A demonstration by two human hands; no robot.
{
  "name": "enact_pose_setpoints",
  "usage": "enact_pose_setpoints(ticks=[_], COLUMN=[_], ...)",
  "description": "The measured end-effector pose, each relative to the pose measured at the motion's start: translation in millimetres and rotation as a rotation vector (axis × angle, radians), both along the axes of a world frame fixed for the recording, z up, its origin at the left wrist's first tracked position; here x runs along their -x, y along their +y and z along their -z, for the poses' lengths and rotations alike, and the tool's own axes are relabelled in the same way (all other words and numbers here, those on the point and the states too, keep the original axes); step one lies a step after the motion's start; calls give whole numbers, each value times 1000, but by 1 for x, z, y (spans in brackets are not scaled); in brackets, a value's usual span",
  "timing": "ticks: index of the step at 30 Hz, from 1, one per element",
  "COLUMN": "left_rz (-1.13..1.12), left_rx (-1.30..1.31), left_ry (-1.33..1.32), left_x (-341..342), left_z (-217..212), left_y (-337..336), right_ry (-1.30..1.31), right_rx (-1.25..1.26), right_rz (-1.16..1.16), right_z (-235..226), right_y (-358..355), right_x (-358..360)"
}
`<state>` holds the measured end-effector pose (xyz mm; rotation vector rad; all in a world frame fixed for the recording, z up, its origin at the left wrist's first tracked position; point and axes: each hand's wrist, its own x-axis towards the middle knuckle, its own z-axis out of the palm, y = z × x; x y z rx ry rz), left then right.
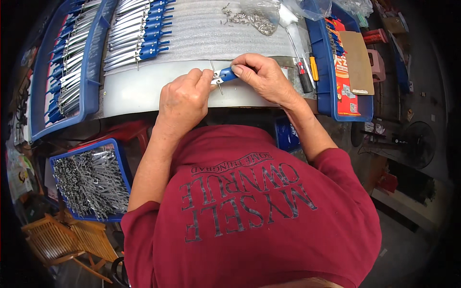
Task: Assembling small metal slides by inserting pins and applying a blue sealant/threadlocker to the joints.
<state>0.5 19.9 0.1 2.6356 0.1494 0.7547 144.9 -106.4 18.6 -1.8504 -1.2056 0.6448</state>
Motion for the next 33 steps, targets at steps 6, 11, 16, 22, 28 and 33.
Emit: enact_pose_setpoints(ticks=[6, 11, 16, 22, 28, 33], left_rz=[-1, 69, -48, -30, 42, -19], left_rx=[1, 66, -72, -6, 70, -44], left_ry=[7, -5, 2, 15, 3, 4], left_x=[2, 3, 3, 5, 8, 9], left_z=[-4, -8, -16, -14, -15, -18], left_y=[-3, -1, -12, -9, -3, -9], right_ry=[90, 220, 27, 153, 166, 52], right_rx=[95, 26, -86, 6, -13, -101], right_rz=[125, 28, 91, 135, 18, 67], right_z=[-2, -2, -1, -2, -8, -3], right_y=[-5, -8, -8, -8, -9, -8], right_x=[5, 2, 10, 10, 6, 13])
